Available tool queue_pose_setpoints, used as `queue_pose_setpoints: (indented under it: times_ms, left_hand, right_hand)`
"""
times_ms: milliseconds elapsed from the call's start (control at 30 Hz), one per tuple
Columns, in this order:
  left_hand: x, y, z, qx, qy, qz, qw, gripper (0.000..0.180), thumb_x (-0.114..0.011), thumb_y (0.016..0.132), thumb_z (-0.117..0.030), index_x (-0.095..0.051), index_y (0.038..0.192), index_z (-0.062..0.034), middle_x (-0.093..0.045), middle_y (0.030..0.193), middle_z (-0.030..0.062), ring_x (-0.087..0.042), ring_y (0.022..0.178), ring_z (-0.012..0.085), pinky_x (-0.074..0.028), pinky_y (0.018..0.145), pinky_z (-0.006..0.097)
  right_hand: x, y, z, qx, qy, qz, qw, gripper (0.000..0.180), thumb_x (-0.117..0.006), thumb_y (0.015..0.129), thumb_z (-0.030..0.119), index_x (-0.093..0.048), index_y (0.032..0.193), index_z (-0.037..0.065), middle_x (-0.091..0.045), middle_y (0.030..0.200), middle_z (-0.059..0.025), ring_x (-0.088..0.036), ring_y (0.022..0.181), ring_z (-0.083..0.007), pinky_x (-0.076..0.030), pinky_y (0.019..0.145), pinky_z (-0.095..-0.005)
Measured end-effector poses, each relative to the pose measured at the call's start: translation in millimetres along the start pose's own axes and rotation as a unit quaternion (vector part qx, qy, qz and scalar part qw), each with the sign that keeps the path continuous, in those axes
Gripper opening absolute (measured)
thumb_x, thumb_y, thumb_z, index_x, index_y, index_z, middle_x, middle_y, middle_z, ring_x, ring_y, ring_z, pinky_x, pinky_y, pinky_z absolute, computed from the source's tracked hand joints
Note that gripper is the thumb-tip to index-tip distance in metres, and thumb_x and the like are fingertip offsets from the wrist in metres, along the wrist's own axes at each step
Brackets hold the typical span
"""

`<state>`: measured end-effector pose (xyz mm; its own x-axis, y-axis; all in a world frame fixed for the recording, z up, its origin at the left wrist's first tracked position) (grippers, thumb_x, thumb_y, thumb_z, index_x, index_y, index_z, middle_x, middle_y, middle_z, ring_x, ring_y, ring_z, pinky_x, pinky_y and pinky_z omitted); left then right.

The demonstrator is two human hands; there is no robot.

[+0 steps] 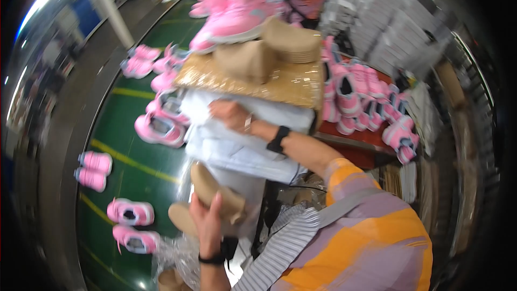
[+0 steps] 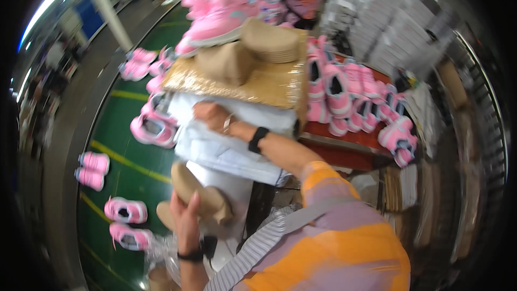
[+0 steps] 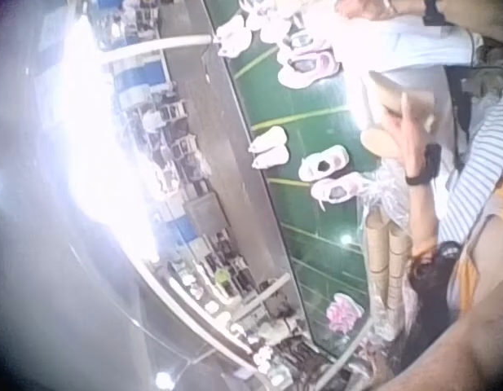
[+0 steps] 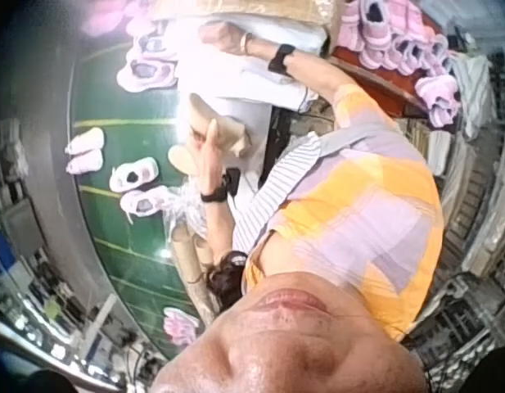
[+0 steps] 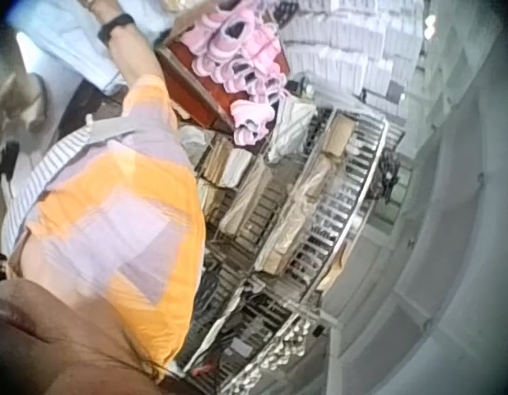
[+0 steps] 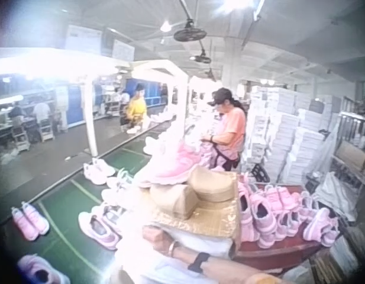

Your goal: Inserting cardboard forms and packing paper into shoes on a production line.

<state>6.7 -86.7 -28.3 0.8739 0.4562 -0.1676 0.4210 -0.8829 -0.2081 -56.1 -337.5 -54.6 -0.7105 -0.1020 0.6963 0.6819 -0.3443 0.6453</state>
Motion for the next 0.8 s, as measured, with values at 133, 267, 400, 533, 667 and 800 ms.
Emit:
queue_pose_setpoints:
  times_ms: [133, 267, 400, 533, 667, 800]
  left_hand:
    - [14, 68, 29, -0.091, -0.02, -0.11, 0.989, 0.033, -0.065, 0.082, -0.007, -0.051, 0.111, -0.0002, -0.059, 0.097, 0.0042, -0.055, 0.086, 0.0124, -0.046, 0.077, 0.028]
    - [24, 89, 27, -0.175, -0.024, -0.164, 0.97, 0.039, -0.063, 0.08, 0.0, -0.045, 0.115, -0.0004, -0.056, 0.099, 0.0082, -0.054, 0.092, 0.0149, -0.045, 0.081, 0.03]
    - [12, 80, 9, -0.23, -0.106, -0.103, 0.962, 0.038, -0.059, 0.084, -0.004, -0.044, 0.119, -0.0033, -0.056, 0.103, 0.0048, -0.055, 0.092, 0.0129, -0.047, 0.079, 0.028]
    - [27, 68, -1, -0.155, -0.328, 0.036, 0.931, 0.042, -0.061, 0.08, -0.003, -0.047, 0.12, -0.0033, -0.058, 0.1, 0.001, -0.056, 0.087, 0.0109, -0.048, 0.077, 0.028]
    - [11, 38, -9, -0.103, 0.554, 0.249, 0.788, 0.07, -0.076, 0.069, -0.02, -0.044, 0.128, -0.0001, -0.06, 0.111, 0.0186, -0.058, 0.102, 0.034, -0.046, 0.088, 0.033]
    - [-31, -5, 30, -0.213, 0.09, 0.237, 0.943, 0.07, -0.073, 0.076, -0.035, -0.042, 0.127, 0.0008, -0.051, 0.126, 0.0155, -0.051, 0.114, 0.0284, -0.038, 0.1, 0.037]
  right_hand:
    - [1, -6, -9, -0.363, 0.512, -0.097, 0.772, 0.014, -0.057, 0.089, 0.009, -0.067, 0.094, 0.001, -0.064, 0.082, 0.0022, -0.056, 0.069, -0.0059, -0.049, 0.064, -0.0235]
    - [-11, 15, 75, -0.347, 0.655, -0.067, 0.668, 0.019, -0.053, 0.092, 0.011, -0.063, 0.103, -0.001, -0.065, 0.091, -0.0026, -0.059, 0.081, -0.0086, -0.048, 0.073, -0.0243]
    - [3, 41, 155, 0.13, 0.087, 0.034, 0.987, 0.047, -0.063, 0.085, 0.016, -0.045, 0.125, -0.003, -0.051, 0.124, -0.0154, -0.047, 0.118, -0.0241, -0.038, 0.098, -0.0359]
    - [23, 87, 152, 0.054, 0.289, 0.136, 0.946, 0.065, -0.072, 0.073, 0.015, -0.04, 0.128, 0.001, -0.04, 0.132, -0.0185, -0.04, 0.124, -0.0309, -0.035, 0.101, -0.0381]
    - [34, 131, 164, 0.18, 0.043, 0.171, 0.968, 0.072, -0.072, 0.063, 0.01, -0.04, 0.126, 0.011, -0.042, 0.118, -0.0191, -0.046, 0.11, -0.0363, -0.042, 0.09, -0.0393]
    - [61, 136, 200, 0.043, 0.265, -0.139, 0.953, 0.082, -0.076, 0.057, 0.01, -0.034, 0.127, 0.004, -0.04, 0.117, -0.0134, -0.043, 0.11, -0.0274, -0.036, 0.096, -0.0355]
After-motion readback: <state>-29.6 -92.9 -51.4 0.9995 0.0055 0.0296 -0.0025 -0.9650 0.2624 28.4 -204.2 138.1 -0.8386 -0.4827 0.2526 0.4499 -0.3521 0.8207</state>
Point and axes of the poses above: each hand's wrist, its own y-axis towards the middle knuckle, its own x-axis out of the back of the hand, z = x × y, the point moved 6 cm from there along y, towards the middle knuckle
